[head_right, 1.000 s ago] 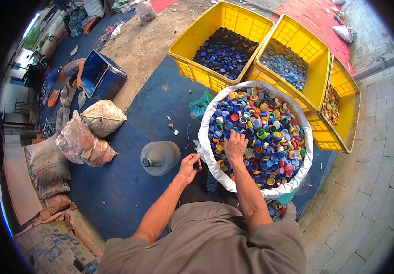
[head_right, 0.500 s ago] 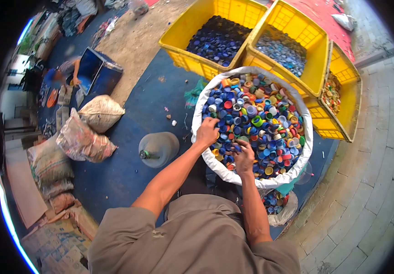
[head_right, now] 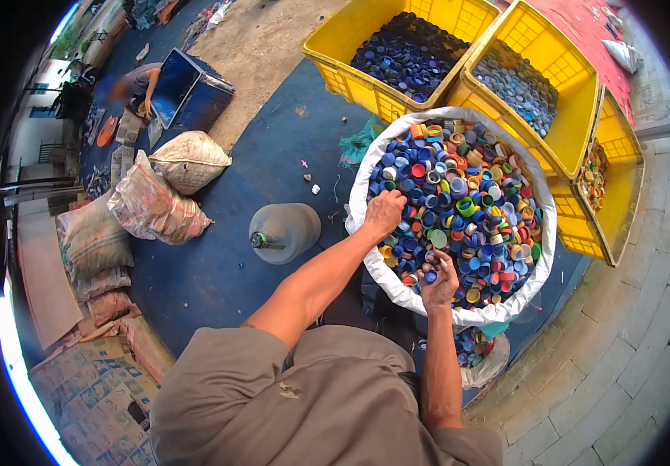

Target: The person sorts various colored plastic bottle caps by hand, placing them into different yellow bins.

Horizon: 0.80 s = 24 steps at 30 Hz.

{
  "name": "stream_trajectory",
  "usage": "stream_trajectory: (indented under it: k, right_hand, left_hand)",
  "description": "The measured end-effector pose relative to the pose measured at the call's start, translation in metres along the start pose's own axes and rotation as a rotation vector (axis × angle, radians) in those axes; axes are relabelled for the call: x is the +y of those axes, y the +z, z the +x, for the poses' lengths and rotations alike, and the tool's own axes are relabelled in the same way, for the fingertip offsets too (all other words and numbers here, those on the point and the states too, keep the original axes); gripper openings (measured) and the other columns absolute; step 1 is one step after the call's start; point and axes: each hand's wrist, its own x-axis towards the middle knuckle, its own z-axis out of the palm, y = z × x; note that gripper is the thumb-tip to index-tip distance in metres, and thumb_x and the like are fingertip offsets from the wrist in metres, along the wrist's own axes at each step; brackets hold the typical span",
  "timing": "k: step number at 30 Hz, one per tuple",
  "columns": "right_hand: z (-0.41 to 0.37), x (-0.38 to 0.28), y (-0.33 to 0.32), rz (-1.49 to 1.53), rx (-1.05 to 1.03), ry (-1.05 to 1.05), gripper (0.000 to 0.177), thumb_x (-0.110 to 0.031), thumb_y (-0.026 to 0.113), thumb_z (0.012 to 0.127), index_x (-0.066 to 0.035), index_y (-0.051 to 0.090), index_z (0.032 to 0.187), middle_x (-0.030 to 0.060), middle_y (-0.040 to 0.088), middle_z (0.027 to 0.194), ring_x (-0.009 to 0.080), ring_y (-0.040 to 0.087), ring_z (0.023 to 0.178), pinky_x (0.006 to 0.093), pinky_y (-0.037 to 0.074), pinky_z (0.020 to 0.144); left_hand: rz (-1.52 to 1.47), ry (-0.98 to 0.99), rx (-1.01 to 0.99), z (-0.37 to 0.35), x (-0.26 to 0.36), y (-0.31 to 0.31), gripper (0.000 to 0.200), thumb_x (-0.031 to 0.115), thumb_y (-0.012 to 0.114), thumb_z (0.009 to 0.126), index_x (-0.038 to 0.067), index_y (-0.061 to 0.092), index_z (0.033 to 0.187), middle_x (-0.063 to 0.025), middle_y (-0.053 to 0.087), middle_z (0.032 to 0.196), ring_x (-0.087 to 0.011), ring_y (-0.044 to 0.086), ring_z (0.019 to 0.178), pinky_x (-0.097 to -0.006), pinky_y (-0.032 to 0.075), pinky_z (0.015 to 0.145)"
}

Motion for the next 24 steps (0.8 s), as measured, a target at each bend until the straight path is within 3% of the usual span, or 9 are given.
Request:
stream_trajectory:
  k: [4, 7, 10, 11, 14, 15, 18, 19, 24]
  right_hand:
    - [0.001, 0.0, 0.005, -0.051, -0.01, -0.014, 0.034, -0.023, 0.055, 0.08, -0.005, 0.057, 0.108, 0.0078, 0.056, 0.093, 0.0165, 0.051, 0.073, 0.031, 0.044, 0.064]
    - [0.006, 0.001, 0.011, -0.136, 0.036, -0.021, 0.024, -0.021, 0.055, 0.086, -0.005, 0.056, 0.105, 0.0045, 0.057, 0.088, 0.0119, 0.05, 0.066, 0.0272, 0.042, 0.056]
    - [0.019, 0.002, 0.022, -0.299, 0.088, -0.046, 0.023, -0.017, 0.062, 0.085, -0.005, 0.055, 0.103, 0.0037, 0.058, 0.083, 0.0083, 0.049, 0.056, 0.0233, 0.038, 0.047]
    - [0.022, 0.003, 0.025, -0.358, 0.107, -0.058, 0.024, -0.015, 0.065, 0.084, -0.004, 0.055, 0.103, 0.0038, 0.058, 0.081, 0.0073, 0.048, 0.053, 0.0221, 0.037, 0.043]
    - [0.032, 0.004, 0.046, -0.584, 0.103, -0.153, 0.026, -0.015, 0.072, 0.081, -0.004, 0.056, 0.099, 0.0023, 0.057, 0.076, 0.0048, 0.045, 0.049, 0.0214, 0.031, 0.04]
    - [0.033, 0.002, 0.057, -0.758, 0.15, -0.196, 0.025, -0.013, 0.072, 0.08, -0.003, 0.058, 0.098, 0.0031, 0.059, 0.074, 0.0092, 0.053, 0.056, 0.0257, 0.04, 0.047]
    - [0.054, 0.007, 0.064, -1.303, 0.047, -0.755, 0.031, -0.015, 0.072, 0.079, -0.001, 0.058, 0.102, 0.0043, 0.061, 0.079, 0.0141, 0.058, 0.071, 0.0268, 0.047, 0.062]
    - [0.058, 0.004, 0.069, -1.411, 0.046, -0.717, 0.035, -0.011, 0.072, 0.077, 0.0, 0.058, 0.106, 0.0105, 0.063, 0.091, 0.0246, 0.062, 0.086, 0.0325, 0.048, 0.078]
    - [0.08, 0.006, 0.099, -1.693, -0.092, -0.905, 0.044, -0.003, 0.065, 0.076, -0.003, 0.052, 0.118, 0.0177, 0.055, 0.117, 0.0354, 0.057, 0.105, 0.0407, 0.048, 0.086]
  left_hand:
    - [-0.139, -0.044, 0.001, -0.002, 0.001, -0.003, 0.002, 0.006, 0.061, 0.076, 0.005, 0.062, 0.075, -0.0118, 0.059, 0.081, -0.0288, 0.061, 0.082, -0.0393, 0.052, 0.067]
    - [-0.309, -0.018, 0.159, -0.007, 0.004, -0.012, 0.009, 0.012, 0.064, 0.078, 0.003, 0.066, 0.083, -0.0145, 0.063, 0.081, -0.0305, 0.063, 0.079, -0.0399, 0.052, 0.066]
    - [-0.529, -0.338, 0.024, -0.02, 0.018, -0.038, 0.027, 0.015, 0.069, 0.078, 0.004, 0.067, 0.102, -0.0165, 0.067, 0.088, -0.0327, 0.065, 0.072, -0.037, 0.052, 0.066]
    - [-0.597, -0.441, -0.078, -0.025, 0.022, -0.053, 0.031, 0.018, 0.071, 0.079, 0.0, 0.066, 0.104, -0.0143, 0.069, 0.08, -0.0259, 0.066, 0.063, -0.033, 0.052, 0.062]
    - [-0.988, -0.641, -0.088, -0.054, 0.022, -0.07, 0.028, 0.018, 0.068, 0.084, -0.002, 0.065, 0.103, -0.0088, 0.069, 0.081, -0.0162, 0.066, 0.067, -0.0275, 0.051, 0.062]
    - [-1.134, -0.692, -0.111, -0.065, 0.02, -0.076, 0.027, 0.017, 0.067, 0.086, -0.002, 0.064, 0.105, -0.0087, 0.068, 0.085, -0.0157, 0.066, 0.071, -0.027, 0.052, 0.065]
    - [-1.582, -0.825, -0.185, -0.094, 0.011, -0.095, 0.023, 0.012, 0.062, 0.09, -0.003, 0.062, 0.108, -0.0082, 0.065, 0.096, -0.0141, 0.065, 0.08, -0.0255, 0.055, 0.073]
    - [-1.651, -0.836, -0.187, -0.102, 0.008, -0.101, 0.023, 0.012, 0.062, 0.09, -0.003, 0.061, 0.108, -0.0081, 0.065, 0.097, -0.0145, 0.065, 0.082, -0.0261, 0.055, 0.075]
    - [-1.882, -0.905, -0.187, -0.124, -0.008, -0.132, 0.022, 0.011, 0.061, 0.09, -0.001, 0.06, 0.109, -0.0066, 0.064, 0.095, -0.0151, 0.064, 0.088, -0.0275, 0.056, 0.08]
